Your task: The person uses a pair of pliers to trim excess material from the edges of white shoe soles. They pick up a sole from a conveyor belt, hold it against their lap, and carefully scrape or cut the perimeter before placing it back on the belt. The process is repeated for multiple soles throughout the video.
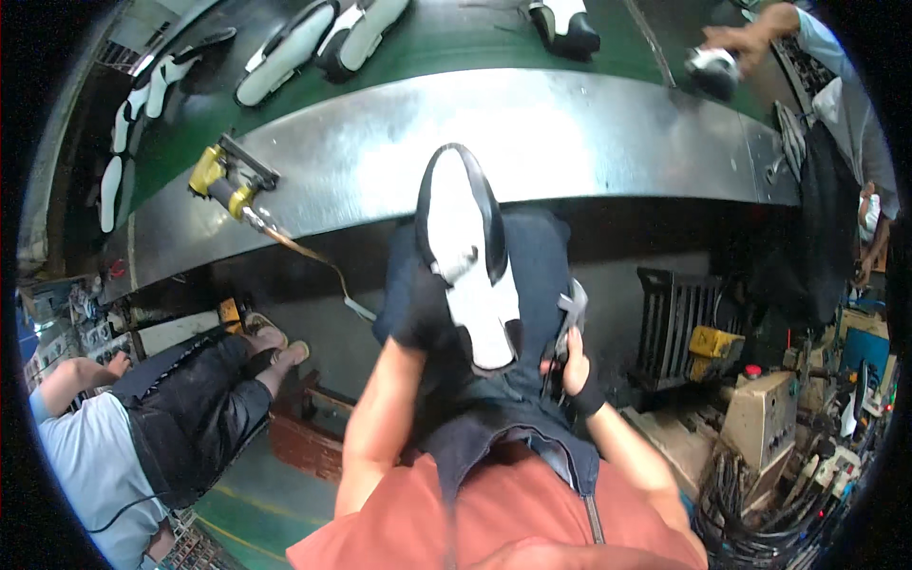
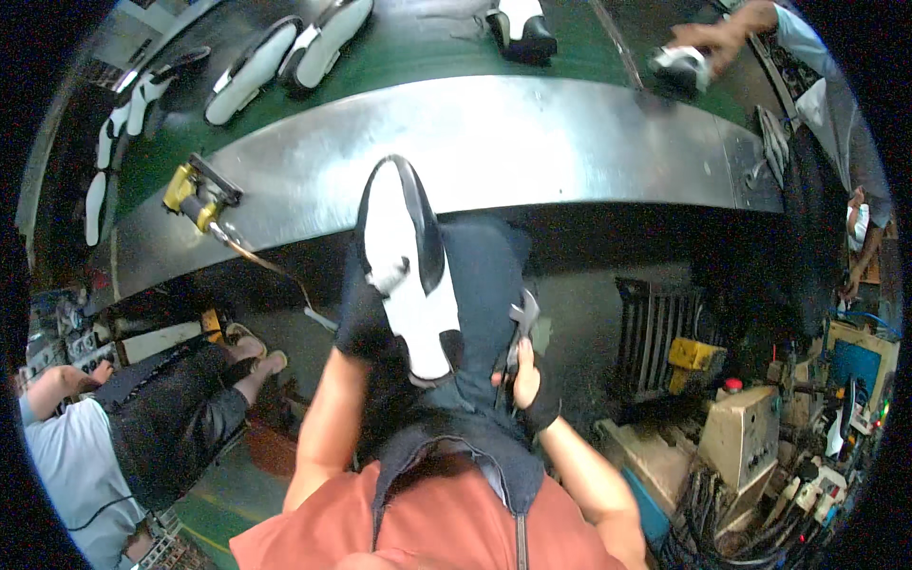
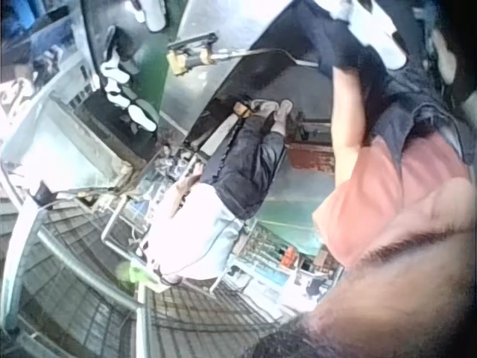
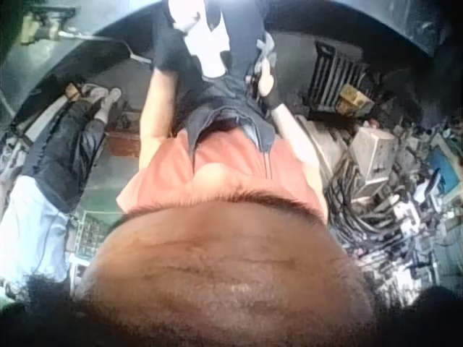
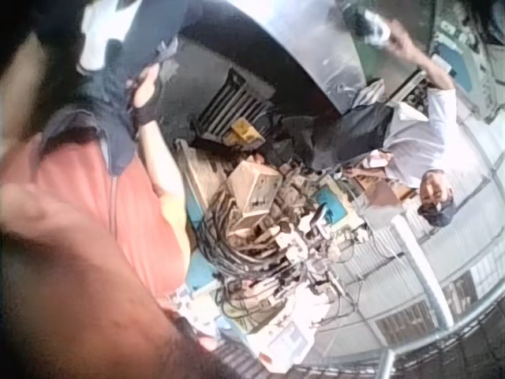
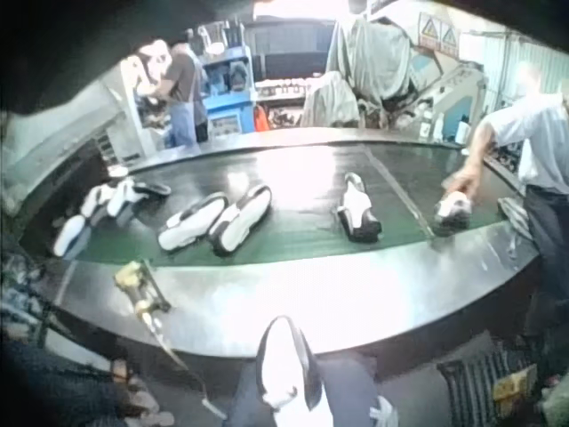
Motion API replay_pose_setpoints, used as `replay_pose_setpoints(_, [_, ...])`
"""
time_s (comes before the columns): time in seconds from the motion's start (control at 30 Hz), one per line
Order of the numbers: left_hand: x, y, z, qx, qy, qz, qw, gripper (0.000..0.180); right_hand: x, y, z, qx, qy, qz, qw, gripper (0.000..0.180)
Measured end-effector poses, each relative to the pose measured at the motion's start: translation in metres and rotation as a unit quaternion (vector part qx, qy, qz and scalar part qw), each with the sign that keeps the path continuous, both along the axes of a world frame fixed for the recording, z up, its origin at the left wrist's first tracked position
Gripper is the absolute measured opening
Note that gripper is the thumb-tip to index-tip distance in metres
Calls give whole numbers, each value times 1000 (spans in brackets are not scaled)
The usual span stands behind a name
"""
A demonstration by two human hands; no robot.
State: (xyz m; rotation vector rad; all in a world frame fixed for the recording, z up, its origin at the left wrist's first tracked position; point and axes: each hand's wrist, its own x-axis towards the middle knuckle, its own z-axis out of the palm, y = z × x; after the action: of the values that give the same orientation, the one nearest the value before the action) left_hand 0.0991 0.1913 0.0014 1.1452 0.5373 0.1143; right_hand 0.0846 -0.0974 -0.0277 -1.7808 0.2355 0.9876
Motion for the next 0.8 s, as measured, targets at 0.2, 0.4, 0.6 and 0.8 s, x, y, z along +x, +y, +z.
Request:
replay_pose_setpoints(0.2, [174, 149, 71, 142, -68, -110, 981, 57, 6, 20, -11, -10, 26, 26, 999, 64])
replay_pose_setpoints(0.4, [216, 207, 43, 754, -54, 24, 654, 61, 9, 21, 6, 2, 18, -28, 999, 61])
replay_pose_setpoints(0.6, [219, 299, -10, 628, 116, 94, 764, 72, 9, 25, 2, 18, 28, -30, 999, 60])
replay_pose_setpoints(0.8, [120, 200, 51, 59, -79, 85, 991, 53, 12, 18, -2, 47, 27, -31, 998, 60])
